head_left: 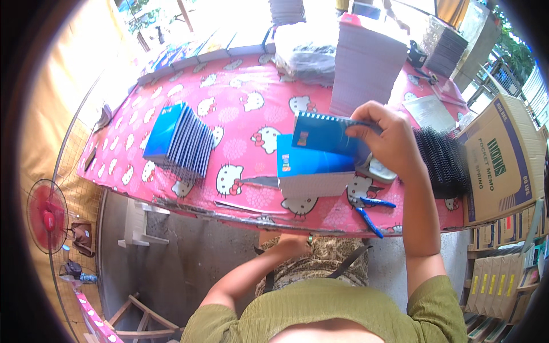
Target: The person inserts plastic spiral coils into the pre-punched holes of small notebooks by hand and uses a pair of pliers to trim and crimp the ends of the coils.
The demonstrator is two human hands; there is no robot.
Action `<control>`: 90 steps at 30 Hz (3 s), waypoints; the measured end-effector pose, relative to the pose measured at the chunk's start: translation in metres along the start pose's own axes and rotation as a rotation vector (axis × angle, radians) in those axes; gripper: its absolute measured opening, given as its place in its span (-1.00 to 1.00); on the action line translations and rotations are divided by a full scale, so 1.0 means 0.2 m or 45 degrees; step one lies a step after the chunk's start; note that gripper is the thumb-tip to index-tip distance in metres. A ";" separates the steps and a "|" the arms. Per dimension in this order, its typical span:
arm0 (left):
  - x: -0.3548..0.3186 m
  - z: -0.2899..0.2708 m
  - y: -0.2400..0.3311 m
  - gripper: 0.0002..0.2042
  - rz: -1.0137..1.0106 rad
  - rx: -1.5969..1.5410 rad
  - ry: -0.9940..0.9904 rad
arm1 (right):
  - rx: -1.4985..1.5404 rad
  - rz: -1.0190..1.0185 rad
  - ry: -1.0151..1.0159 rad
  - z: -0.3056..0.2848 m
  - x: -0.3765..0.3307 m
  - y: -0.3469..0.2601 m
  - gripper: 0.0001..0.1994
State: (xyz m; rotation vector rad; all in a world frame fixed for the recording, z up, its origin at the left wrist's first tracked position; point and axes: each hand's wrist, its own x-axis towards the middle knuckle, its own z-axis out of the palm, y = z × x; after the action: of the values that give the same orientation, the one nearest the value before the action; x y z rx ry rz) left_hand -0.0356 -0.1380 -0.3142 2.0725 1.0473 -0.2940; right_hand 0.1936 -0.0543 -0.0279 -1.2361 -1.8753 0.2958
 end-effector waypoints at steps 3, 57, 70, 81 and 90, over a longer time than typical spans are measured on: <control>-0.47 -0.57 0.36 -0.47 0.231 -0.394 -0.326 | -0.021 0.014 -0.018 -0.03 0.00 -0.02 -0.86; -0.27 -1.19 0.70 -0.79 0.584 -0.120 1.691 | -0.041 -0.041 0.299 -0.05 -0.18 -0.02 -0.75; -0.26 -1.17 0.68 -0.80 0.563 -0.071 1.732 | 0.039 0.125 -0.021 -0.05 -0.12 -0.07 -0.78; -0.27 -1.17 0.68 -0.76 0.570 -0.172 1.708 | -0.178 -0.120 0.083 0.04 -0.09 -0.10 -0.88; -0.27 -1.16 0.67 -0.80 0.570 -0.144 1.711 | -0.168 -0.088 0.143 0.06 -0.07 -0.18 -0.85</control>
State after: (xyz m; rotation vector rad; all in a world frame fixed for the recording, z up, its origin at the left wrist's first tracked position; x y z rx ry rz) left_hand 0.0018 -0.0484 -0.0596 2.2185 1.1515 1.5213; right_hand 0.1644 -0.0804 -0.0211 -1.2463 -1.8596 0.0648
